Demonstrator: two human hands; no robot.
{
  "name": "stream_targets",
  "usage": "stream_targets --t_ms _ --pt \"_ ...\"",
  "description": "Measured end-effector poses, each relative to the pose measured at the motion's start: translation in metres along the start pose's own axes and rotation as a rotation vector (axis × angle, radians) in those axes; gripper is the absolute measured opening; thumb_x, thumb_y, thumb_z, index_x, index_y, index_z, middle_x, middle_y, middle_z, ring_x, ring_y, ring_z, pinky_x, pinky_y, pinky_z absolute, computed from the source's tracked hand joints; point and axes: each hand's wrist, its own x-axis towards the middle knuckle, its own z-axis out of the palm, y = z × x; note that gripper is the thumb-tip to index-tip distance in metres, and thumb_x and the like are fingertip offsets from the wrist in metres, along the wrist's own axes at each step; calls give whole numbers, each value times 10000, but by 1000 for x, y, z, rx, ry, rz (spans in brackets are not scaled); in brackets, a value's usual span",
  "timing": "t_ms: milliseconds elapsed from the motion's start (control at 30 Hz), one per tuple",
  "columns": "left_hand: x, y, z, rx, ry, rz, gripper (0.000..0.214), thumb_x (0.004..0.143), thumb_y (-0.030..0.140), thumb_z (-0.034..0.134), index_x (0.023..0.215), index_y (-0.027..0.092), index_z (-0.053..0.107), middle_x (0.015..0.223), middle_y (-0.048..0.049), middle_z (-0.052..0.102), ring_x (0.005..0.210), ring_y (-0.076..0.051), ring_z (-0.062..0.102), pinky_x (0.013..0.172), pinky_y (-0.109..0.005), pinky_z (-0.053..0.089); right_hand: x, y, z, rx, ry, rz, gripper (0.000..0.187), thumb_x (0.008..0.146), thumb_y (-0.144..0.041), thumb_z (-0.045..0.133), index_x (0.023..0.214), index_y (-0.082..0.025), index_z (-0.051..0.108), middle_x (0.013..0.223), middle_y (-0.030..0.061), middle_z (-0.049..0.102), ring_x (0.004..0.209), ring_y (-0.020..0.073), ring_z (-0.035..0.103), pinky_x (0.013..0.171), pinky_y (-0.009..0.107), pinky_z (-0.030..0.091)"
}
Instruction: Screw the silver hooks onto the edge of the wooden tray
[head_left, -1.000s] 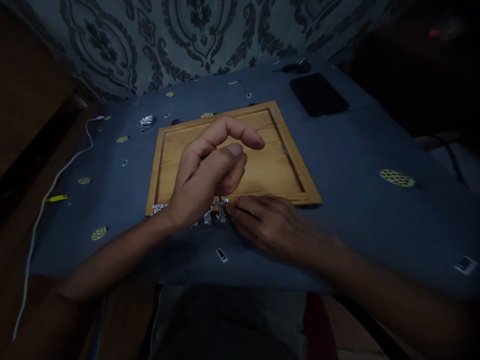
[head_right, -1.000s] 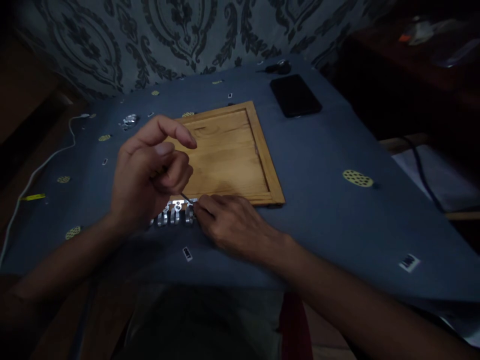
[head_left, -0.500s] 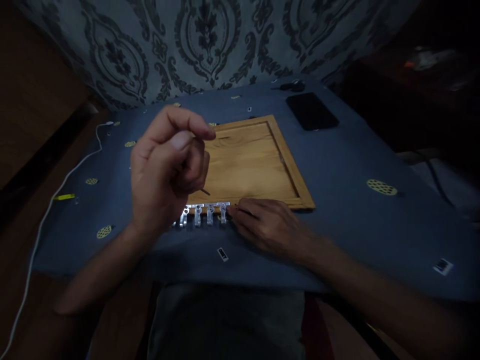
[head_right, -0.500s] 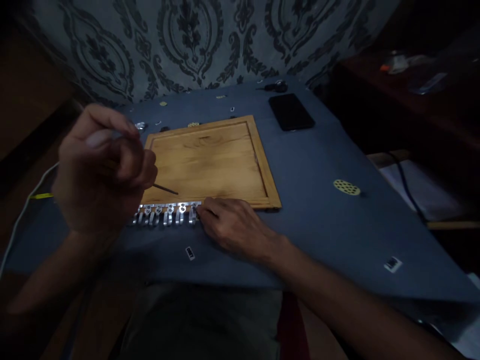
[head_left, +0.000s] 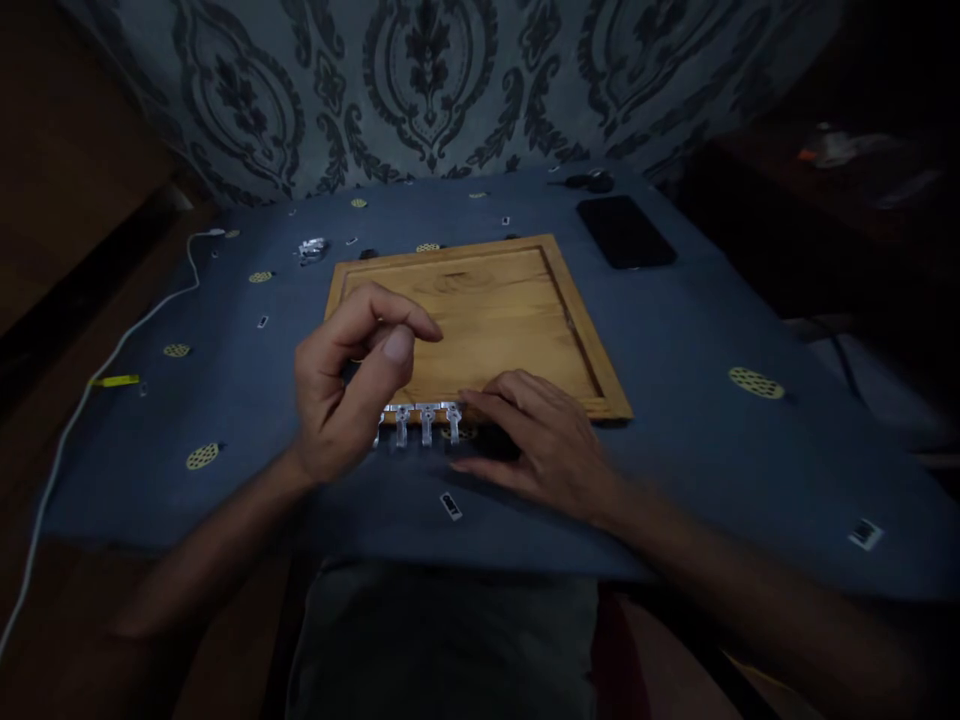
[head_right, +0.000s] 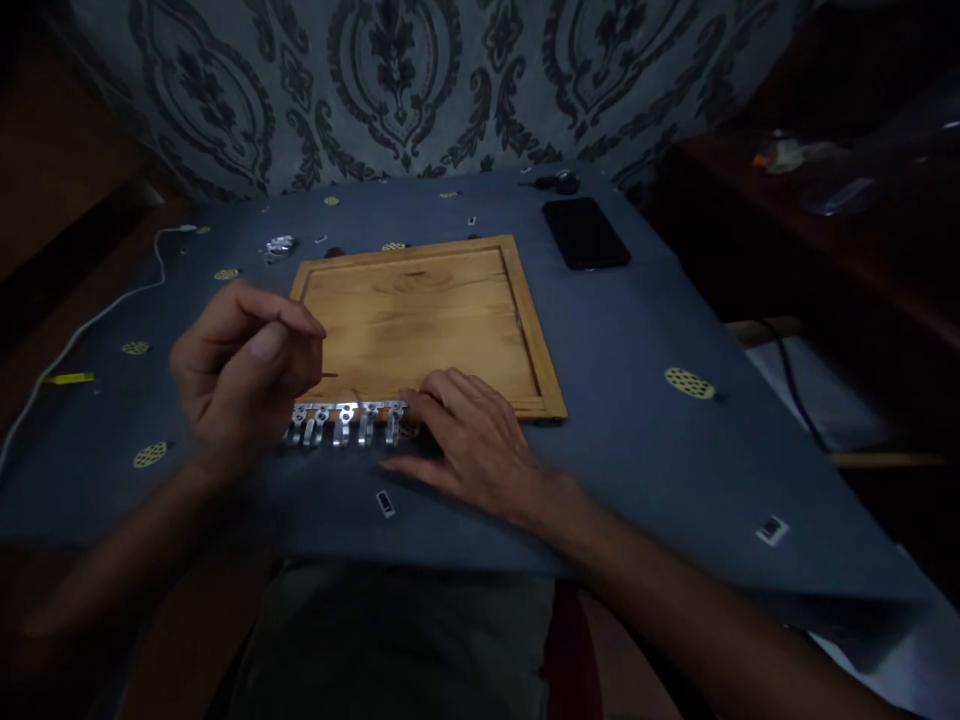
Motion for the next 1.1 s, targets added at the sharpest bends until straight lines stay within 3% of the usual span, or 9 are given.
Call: stream_targets --t_ms 100,200,300,433,633,700,800,967,1100 --pt "1 -1 3 -14 72 94 154 996 359 620 916 252 696 627 24 485 515 -127 409 497 -299 328 0 2 1 16 15 17 548 950 -631 615 1207 -149 658 967 102 681 860 234 646 732 390 560" --pt "8 3 7 -122 60 125 161 997 342 626 890 238 686 570 38 439 467 -112 360 463 -283 300 3 0 -4 166 68 52 404 986 -472 652 1270 -184 638 1005 92 674 893 218 663 724 365 570" --pt "19 10 15 -252 -20 132 212 1017 349 595 859 233 676 547 41 433 457 -116 372 461 -277 328 14 -7 -14 364 130 213 374 1000 -329 650 1365 -267 595 1062 62 688 798 161 659 661 312 575" --pt "26 19 30 -398 -152 86 211 1035 269 562 874 229 693 621 29 485 535 -123 445 520 -286 420 39 -22 -30 561 164 340 557 991 -378 645 1511 -323 454 1189 74 693 797 173 688 672 342 627" --pt "26 21 37 -402 -187 19 238 1028 440 601 921 234 657 785 3 560 693 -139 576 657 -299 508 59 -31 -39 515 191 323 524 965 -388 682 1451 -315 502 939 6 699 765 178 699 665 334 633" --pt "23 17 26 -314 -155 63 260 1014 502 605 1078 253 649 972 -18 607 908 -175 645 808 -329 544 58 -27 -40 506 239 358 502 948 -406 708 1410 -301 543 936 13 708 761 183 696 675 346 633" --pt "12 4 2 39 -95 156 404 942 489 706 1274 292 586 1223 -44 606 1204 -237 604 1036 -385 495 56 -19 -41 520 378 421 450 905 -410 767 1316 -297 622 919 16 710 710 177 680 635 344 617" --pt "-14 -24 -22 734 -526 125 532 864 629 743 1162 203 632 1095 -96 671 1066 -302 604 976 -484 495 47 -9 -34 535 584 515 214 899 -356 776 1080 -256 719 784 -13 687 552 133 608 529 310 561" --pt "-26 -38 -15 928 -569 185 602 894 711 642 1150 166 637 1095 -121 674 1059 -312 588 1020 -526 468 34 -11 -24 513 550 566 174 919 -333 758 1079 -278 718 810 -6 701 602 150 653 568 315 573"
